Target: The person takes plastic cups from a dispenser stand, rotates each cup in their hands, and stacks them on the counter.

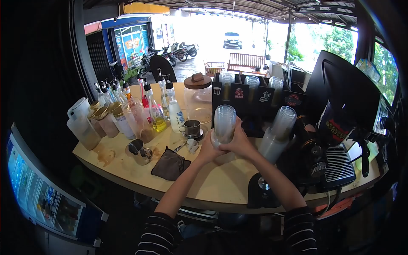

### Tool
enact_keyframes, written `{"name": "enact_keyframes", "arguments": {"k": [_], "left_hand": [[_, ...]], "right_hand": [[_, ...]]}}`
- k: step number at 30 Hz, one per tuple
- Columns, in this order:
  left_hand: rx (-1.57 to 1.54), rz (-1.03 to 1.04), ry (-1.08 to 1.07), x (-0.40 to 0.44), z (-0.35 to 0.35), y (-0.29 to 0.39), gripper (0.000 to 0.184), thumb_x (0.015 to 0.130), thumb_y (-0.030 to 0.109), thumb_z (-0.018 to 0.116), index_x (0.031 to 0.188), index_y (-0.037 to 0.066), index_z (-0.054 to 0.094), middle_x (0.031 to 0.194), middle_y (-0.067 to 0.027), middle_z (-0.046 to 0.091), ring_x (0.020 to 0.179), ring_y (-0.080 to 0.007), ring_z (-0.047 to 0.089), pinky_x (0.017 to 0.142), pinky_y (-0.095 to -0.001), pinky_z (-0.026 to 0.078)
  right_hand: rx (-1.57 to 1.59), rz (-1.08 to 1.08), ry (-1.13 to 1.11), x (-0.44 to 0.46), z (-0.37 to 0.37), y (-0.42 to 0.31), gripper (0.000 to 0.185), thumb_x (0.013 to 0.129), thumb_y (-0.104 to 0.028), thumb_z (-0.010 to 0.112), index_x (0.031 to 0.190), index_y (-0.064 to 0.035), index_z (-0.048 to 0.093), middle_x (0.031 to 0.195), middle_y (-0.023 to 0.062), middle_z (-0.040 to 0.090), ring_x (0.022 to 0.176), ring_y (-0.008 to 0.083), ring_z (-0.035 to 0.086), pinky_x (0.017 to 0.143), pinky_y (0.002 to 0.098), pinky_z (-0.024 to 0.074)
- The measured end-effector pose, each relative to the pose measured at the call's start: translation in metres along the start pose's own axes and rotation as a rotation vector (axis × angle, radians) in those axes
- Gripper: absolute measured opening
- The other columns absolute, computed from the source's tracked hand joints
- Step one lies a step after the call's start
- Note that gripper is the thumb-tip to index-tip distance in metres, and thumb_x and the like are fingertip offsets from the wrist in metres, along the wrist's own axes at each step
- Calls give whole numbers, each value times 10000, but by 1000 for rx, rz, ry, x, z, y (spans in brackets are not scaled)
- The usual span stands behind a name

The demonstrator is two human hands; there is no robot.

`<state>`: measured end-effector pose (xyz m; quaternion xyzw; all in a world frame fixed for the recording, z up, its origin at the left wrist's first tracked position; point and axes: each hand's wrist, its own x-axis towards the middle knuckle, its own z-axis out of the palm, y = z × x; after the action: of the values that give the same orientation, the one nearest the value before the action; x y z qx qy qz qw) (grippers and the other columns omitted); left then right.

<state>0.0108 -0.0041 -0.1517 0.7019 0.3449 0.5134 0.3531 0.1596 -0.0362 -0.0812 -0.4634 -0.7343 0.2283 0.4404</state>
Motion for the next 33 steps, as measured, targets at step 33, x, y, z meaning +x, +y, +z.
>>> {"name": "enact_keyframes", "arguments": {"k": [33], "left_hand": [[-293,313,194,-8,-130,106,960,665,363,786,1358,24,216,1263,-134,396,1174,-232,429,956,-369,393]], "right_hand": [[-688,-565,219,26,22,-110,782,635,21,600,1351,-99,310,1349,170,292,1234,330,325,1042,487,237]]}}
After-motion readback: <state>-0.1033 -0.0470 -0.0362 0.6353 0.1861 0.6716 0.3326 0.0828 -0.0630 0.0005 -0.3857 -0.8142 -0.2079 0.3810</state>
